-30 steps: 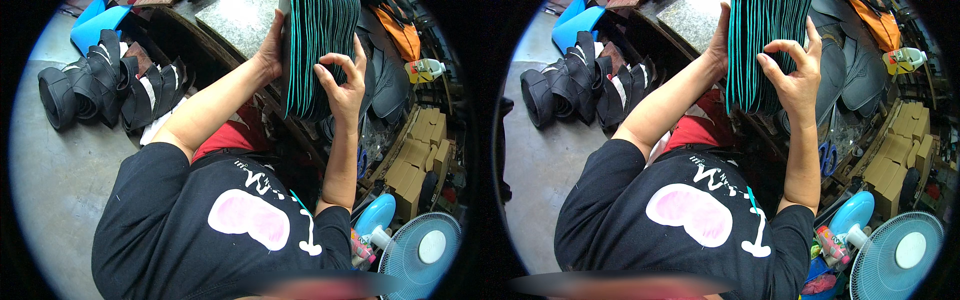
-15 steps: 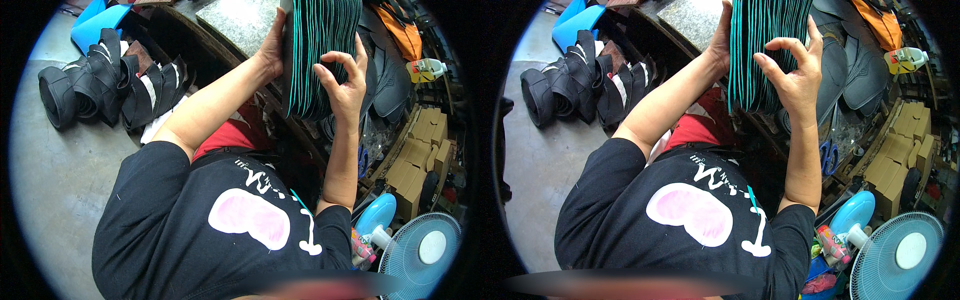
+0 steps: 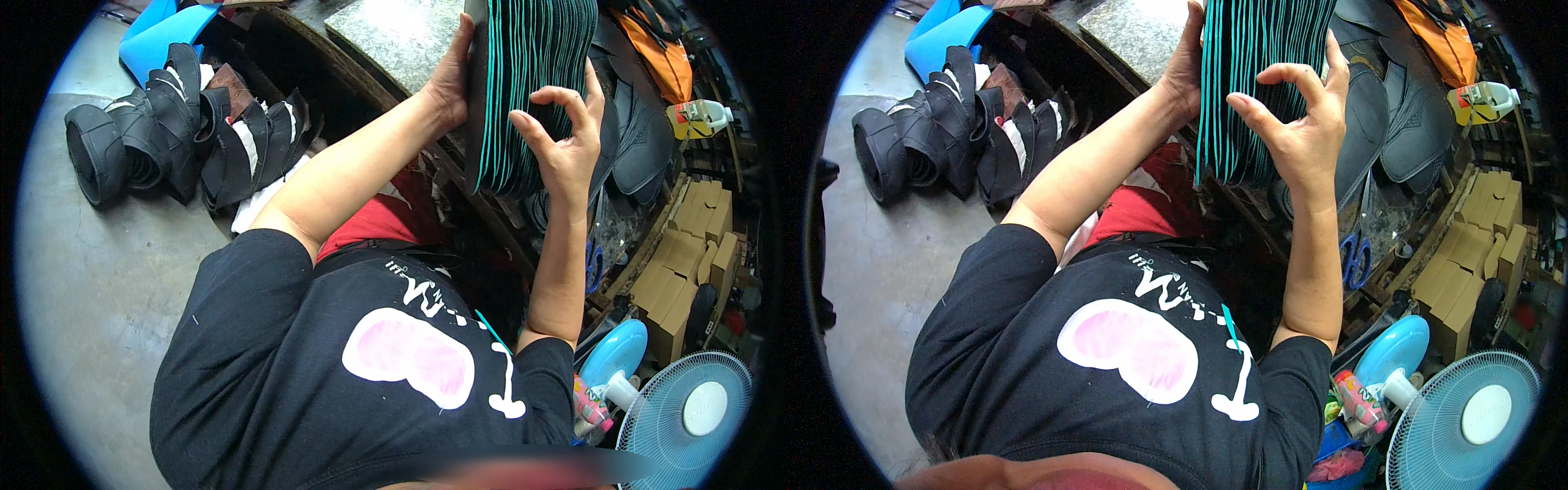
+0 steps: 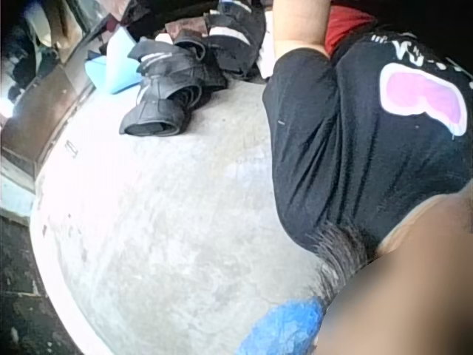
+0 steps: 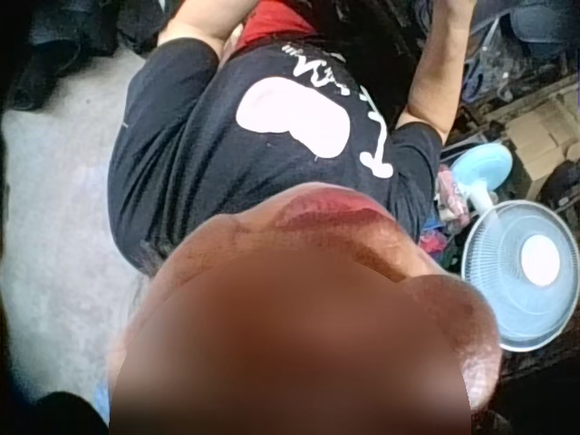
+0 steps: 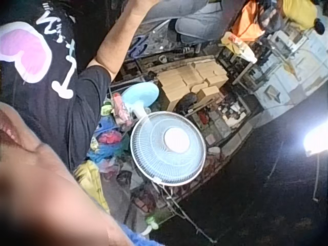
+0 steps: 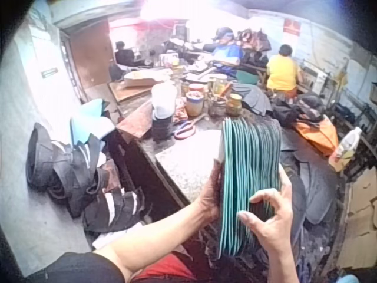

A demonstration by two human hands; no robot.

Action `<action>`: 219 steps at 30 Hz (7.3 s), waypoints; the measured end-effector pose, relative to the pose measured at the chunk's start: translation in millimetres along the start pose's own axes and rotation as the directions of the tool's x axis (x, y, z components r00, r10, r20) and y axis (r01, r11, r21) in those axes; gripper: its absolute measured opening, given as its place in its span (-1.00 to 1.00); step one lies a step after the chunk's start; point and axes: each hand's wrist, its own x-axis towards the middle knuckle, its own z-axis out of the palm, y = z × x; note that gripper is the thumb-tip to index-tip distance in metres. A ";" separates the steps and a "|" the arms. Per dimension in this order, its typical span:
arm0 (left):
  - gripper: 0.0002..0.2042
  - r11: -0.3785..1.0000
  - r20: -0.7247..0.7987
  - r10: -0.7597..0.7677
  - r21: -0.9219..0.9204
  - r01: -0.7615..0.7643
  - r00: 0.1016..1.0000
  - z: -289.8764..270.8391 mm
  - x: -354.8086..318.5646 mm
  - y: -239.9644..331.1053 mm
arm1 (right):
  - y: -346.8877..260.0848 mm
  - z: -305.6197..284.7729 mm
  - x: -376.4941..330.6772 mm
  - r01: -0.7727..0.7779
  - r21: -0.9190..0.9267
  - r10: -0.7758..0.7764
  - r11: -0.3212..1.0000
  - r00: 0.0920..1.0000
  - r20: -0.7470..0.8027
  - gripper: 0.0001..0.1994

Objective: The person picks up black shoe insoles from a table, aligns them, and stacks them into a pile. They use scissors to trim the edges of the stack and then place the finished stack on the table.

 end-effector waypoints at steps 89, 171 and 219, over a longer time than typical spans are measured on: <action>0.00 -0.639 0.407 -0.305 0.583 -0.502 0.861 51.8 -0.2 127.6 | 49.4 -11.7 32.4 0.136 -0.465 0.060 0.875 0.922 0.382 -0.28; -0.12 -0.779 0.526 -0.247 0.392 -0.490 0.814 23.3 31.4 118.8 | -25.0 -154.1 -148.3 -0.607 -0.692 0.767 0.391 0.630 -0.119 -0.60; -0.13 -0.444 0.088 -0.500 0.828 -0.343 0.861 4.2 134.4 130.0 | 28.0 -115.9 -55.4 -0.193 -0.828 0.187 0.527 0.976 -0.109 -0.55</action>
